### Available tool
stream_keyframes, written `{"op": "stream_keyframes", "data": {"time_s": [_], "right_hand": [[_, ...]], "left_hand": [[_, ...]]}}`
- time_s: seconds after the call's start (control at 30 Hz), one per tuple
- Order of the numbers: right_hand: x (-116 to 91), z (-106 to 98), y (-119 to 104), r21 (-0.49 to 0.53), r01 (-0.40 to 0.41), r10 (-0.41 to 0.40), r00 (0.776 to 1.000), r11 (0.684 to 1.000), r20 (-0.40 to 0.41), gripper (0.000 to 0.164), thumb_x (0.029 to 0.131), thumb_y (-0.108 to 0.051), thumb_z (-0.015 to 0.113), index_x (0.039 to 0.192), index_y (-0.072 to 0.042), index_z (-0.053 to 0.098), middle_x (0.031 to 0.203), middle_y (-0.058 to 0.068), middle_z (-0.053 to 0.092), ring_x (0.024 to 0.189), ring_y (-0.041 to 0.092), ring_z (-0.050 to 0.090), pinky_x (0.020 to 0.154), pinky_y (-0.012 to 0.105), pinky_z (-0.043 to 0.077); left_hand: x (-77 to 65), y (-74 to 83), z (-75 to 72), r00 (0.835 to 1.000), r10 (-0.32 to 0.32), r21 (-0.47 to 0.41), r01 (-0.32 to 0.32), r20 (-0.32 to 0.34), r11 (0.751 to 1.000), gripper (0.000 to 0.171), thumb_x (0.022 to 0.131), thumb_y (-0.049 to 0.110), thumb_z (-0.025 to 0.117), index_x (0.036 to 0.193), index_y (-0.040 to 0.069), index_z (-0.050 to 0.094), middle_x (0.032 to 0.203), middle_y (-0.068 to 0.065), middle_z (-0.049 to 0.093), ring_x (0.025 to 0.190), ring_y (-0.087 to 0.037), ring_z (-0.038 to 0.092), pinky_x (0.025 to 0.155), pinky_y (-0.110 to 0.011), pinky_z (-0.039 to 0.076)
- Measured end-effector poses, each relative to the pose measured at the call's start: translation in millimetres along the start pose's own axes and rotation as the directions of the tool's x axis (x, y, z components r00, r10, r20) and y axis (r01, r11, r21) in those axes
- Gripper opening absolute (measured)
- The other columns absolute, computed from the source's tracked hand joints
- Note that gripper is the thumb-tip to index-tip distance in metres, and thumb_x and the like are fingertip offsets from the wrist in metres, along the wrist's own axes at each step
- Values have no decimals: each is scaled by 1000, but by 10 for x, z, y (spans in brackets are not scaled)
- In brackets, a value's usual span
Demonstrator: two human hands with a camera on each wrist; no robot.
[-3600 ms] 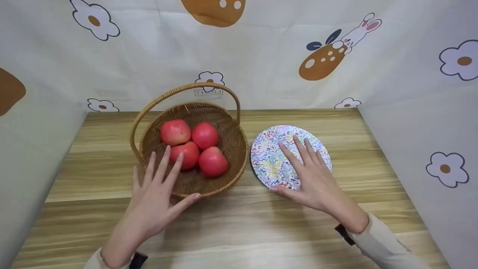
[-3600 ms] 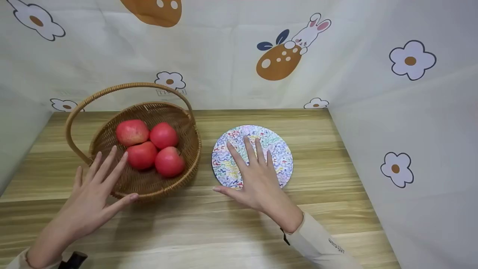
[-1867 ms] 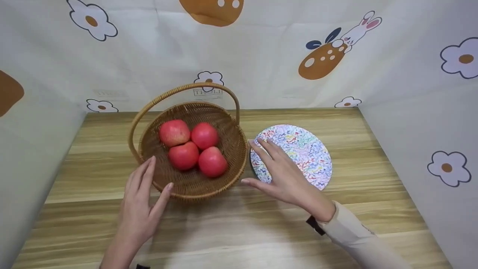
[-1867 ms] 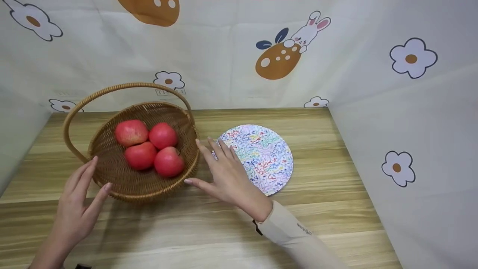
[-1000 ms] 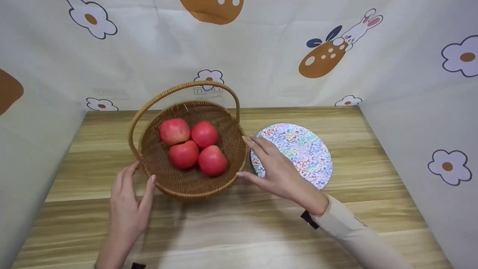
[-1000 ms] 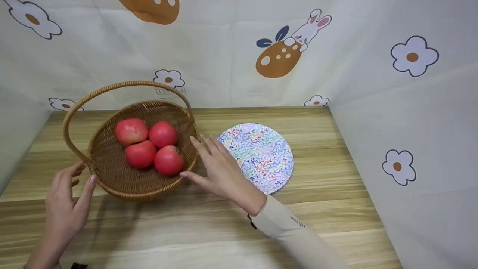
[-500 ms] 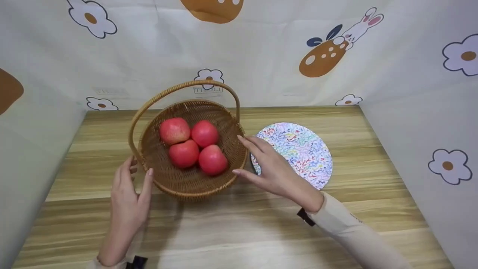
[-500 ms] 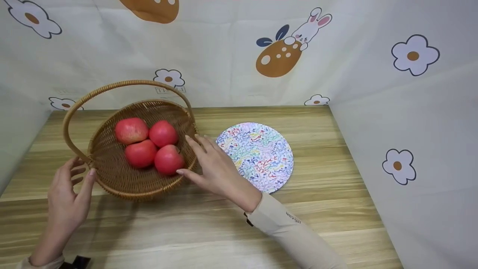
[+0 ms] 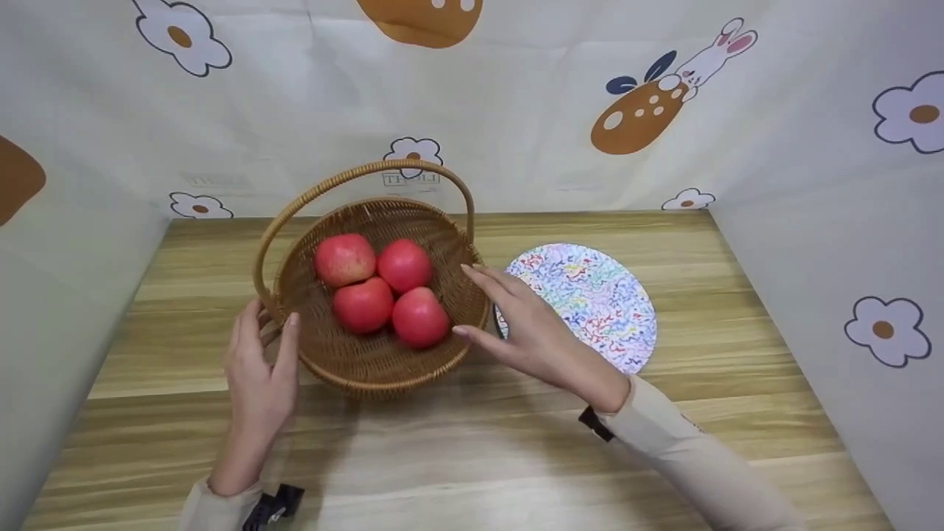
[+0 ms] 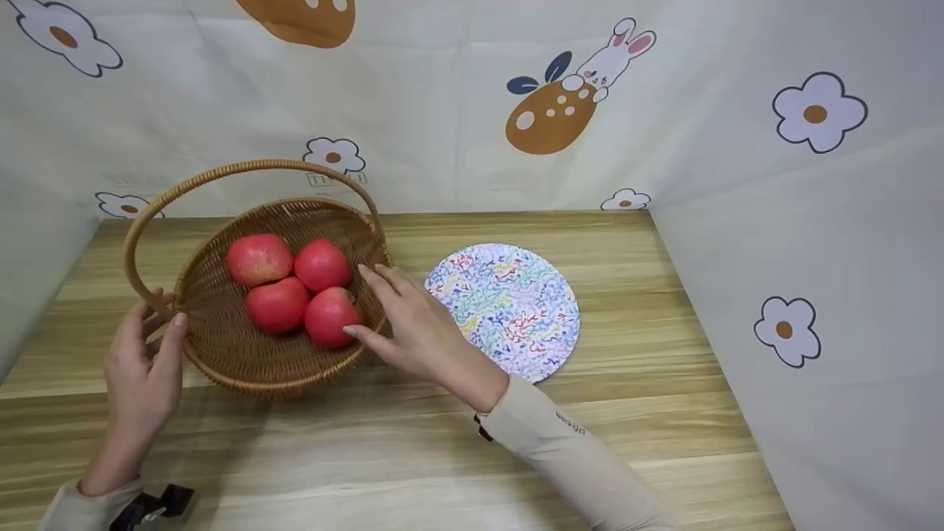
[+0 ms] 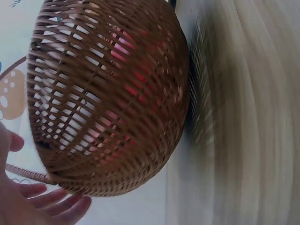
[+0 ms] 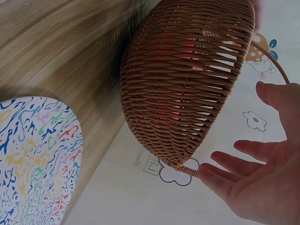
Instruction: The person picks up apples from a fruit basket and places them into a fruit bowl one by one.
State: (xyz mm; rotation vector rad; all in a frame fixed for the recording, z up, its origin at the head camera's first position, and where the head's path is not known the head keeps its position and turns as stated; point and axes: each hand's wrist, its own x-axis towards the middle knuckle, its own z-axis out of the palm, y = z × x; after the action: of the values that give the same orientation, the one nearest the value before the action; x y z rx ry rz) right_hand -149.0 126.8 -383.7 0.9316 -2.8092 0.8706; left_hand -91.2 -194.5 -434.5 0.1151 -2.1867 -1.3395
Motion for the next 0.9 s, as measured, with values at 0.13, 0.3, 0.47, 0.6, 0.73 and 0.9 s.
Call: {"op": "stream_keyframes", "data": {"time_s": [0.13,0.3,0.47,0.6,0.73,0.9], "right_hand": [[13,12,4,5,15,-15,1000,1000,-13,75,101,-43,72,161,-10,44,161,18,48,148,35,46,120,53,39],[25,12,-6,17,31,-31,999,999,-22,74,100,-41,73,160,-8,45,160,18,50,147,35,47,120,52,40],[42,8,-21,24,46,-46,999,999,-26,73,100,-40,73,159,-6,45,159,18,50,147,35,47,120,52,40],[64,19,-32,33,59,-58,998,998,-28,72,101,-38,73,158,-4,46,158,20,51,146,37,47,120,53,40],[89,33,-35,40,62,-61,998,997,-24,71,101,-39,72,158,-4,47,158,20,51,147,38,47,120,53,39],[135,39,-50,45,72,-71,997,996,-20,71,102,-39,71,159,-5,46,158,20,51,147,37,47,120,51,39]], "left_hand": [[25,-21,66,999,3,-42,-5,-38,999,44,105,8,60,144,-13,53,135,-31,60,128,-45,58,99,-10,46],[44,-40,101,999,-10,-6,10,-36,1000,44,105,10,61,144,-11,54,136,-28,59,128,-39,58,99,-12,46],[79,-67,131,999,6,16,-6,-50,1000,45,103,8,64,143,-12,55,134,-28,59,120,-39,60,95,-8,43],[102,-74,149,998,22,33,-20,-62,999,43,102,6,65,140,-14,56,132,-30,60,117,-39,59,93,-10,41],[127,-56,156,998,0,50,3,-58,999,43,103,7,64,139,-14,57,134,-31,59,120,-39,58,92,-12,40],[155,-34,151,998,-45,60,48,-47,997,45,103,9,64,143,-12,57,136,-30,58,122,-39,58,94,-15,46]]}}
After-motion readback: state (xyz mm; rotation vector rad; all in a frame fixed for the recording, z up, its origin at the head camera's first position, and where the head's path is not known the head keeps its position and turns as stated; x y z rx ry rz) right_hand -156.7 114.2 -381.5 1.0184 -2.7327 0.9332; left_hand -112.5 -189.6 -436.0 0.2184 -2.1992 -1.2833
